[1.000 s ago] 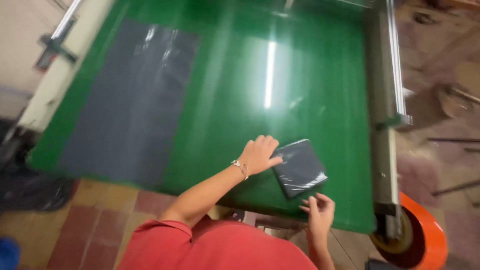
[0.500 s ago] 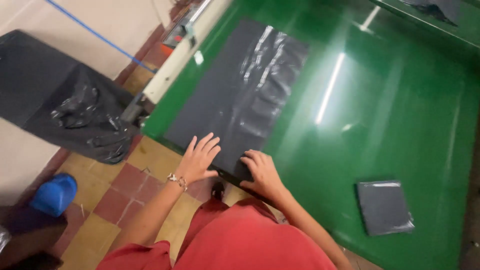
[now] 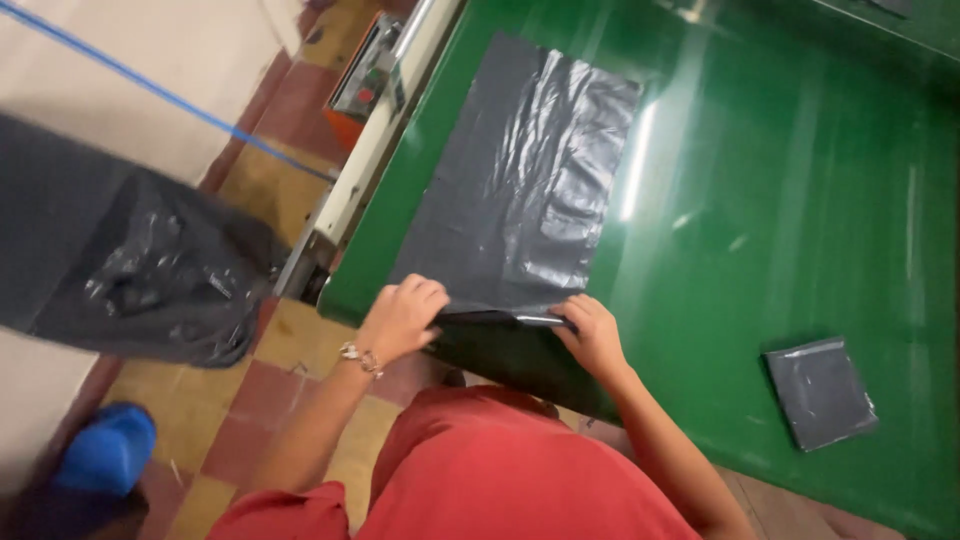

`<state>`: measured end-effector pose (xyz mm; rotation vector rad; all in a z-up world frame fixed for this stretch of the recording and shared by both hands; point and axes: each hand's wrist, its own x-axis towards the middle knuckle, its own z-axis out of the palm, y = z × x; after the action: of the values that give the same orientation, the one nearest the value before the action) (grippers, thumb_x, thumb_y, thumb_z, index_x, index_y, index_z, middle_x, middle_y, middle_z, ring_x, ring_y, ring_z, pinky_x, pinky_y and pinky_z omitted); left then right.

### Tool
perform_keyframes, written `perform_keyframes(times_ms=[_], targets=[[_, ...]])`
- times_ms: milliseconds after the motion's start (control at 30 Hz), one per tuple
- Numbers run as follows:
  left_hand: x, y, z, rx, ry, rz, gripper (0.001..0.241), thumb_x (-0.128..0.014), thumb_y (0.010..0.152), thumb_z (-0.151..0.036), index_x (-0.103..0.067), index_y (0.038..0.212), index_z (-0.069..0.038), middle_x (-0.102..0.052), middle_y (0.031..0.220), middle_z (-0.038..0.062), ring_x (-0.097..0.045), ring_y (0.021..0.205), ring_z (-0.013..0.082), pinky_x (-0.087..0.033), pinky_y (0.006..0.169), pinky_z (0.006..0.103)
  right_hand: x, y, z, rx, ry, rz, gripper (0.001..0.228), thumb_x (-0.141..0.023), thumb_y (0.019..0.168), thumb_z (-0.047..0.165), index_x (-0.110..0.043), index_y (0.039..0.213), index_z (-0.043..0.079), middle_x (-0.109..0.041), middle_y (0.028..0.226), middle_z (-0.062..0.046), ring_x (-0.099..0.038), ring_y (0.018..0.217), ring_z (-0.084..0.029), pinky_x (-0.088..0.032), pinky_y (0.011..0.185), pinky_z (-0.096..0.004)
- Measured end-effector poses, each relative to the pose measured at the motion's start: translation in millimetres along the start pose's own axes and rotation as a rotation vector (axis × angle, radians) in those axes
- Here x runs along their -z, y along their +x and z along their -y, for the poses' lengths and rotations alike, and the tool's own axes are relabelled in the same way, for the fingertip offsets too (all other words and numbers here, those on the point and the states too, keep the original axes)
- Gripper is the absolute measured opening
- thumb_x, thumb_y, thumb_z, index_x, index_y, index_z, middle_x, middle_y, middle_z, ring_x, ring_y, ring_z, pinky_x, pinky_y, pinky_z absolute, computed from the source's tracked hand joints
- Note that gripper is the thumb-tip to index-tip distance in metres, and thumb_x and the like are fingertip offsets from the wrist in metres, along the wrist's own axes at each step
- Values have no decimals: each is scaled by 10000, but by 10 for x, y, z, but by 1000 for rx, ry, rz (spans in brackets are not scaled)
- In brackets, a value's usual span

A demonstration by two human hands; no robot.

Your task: Folding and stacking plastic bags as they are produced by a machine on a conveyor belt.

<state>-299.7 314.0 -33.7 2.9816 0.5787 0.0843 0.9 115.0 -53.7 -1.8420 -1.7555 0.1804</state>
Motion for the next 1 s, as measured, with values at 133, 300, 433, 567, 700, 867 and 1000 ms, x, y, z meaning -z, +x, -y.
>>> perform_keyframes(times_ms=[133, 300, 433, 567, 700, 867, 1000], targets=[[442, 222, 490, 151, -161, 202, 310, -609, 870, -309, -624, 1175, -254, -641, 1139, -44, -598, 1132, 204, -552, 837, 395, 56, 93, -94, -154, 66, -123, 252, -814, 775, 138, -734, 1004, 206, -735, 909, 3, -702, 858, -230, -564, 782, -349], [1184, 1094, 904, 312, -460, 195, 311, -586, 920, -355, -716, 1180, -246, -749, 1140, 67, -681, 1095, 338, -532, 939, 469, 302, 720, -619, -389, 337, -216, 182, -748, 851, 125, -748, 1033, 131, -755, 927, -103, -711, 915, -302, -538, 845, -419], [1194, 2222, 1308, 308, -681, -19, 272, -663, 901, -396, -747, 1084, -214, -756, 1043, 82, -680, 1071, 327, -533, 913, 434, 525, 1602, -938, -580, 839, -402, 313, -535, 1025, 241, -644, 1195, 1, -673, 1116, -198, -632, 1050, -293, -476, 975, -481], [737, 3518, 1822, 380, -762, -102, 302, -708, 861, -454, -768, 1020, -204, -761, 991, 52, -699, 1024, 282, -550, 872, 394, 698, 2354, -1565, -620, 1049, -392, 417, -657, 954, 186, -570, 1334, 35, -637, 1185, -112, -620, 1103, -253, -503, 978, -437], [413, 4416, 2156, 377, -656, -69, 425, -688, 866, -542, -763, 1078, -180, -748, 1078, 60, -671, 1092, 297, -540, 919, 428, 699, 3037, -2245, -587, 811, -442, 414, -820, 793, 67, -634, 1160, 25, -674, 994, -69, -635, 941, -210, -538, 865, -367], [-62, 4873, 2348, 448, -600, 32, 469, -717, 807, -575, -759, 1062, -184, -749, 1052, 67, -679, 1080, 303, -554, 887, 425, 443, 3328, -2939, -771, -12, -152, 428, -780, 803, 410, -660, 1173, 231, -719, 1070, -61, -679, 1059, -302, -546, 921, -439], [-568, 5002, 2425, 469, -575, -90, 311, -713, 849, -481, -734, 1079, -273, -744, 1016, 4, -695, 1020, 256, -568, 859, 391, 416, 3508, -3037, -588, -228, -129, 580, -834, 696, 356, -641, 1193, 129, -618, 1122, -90, -604, 1099, -355, -512, 969, -443]])
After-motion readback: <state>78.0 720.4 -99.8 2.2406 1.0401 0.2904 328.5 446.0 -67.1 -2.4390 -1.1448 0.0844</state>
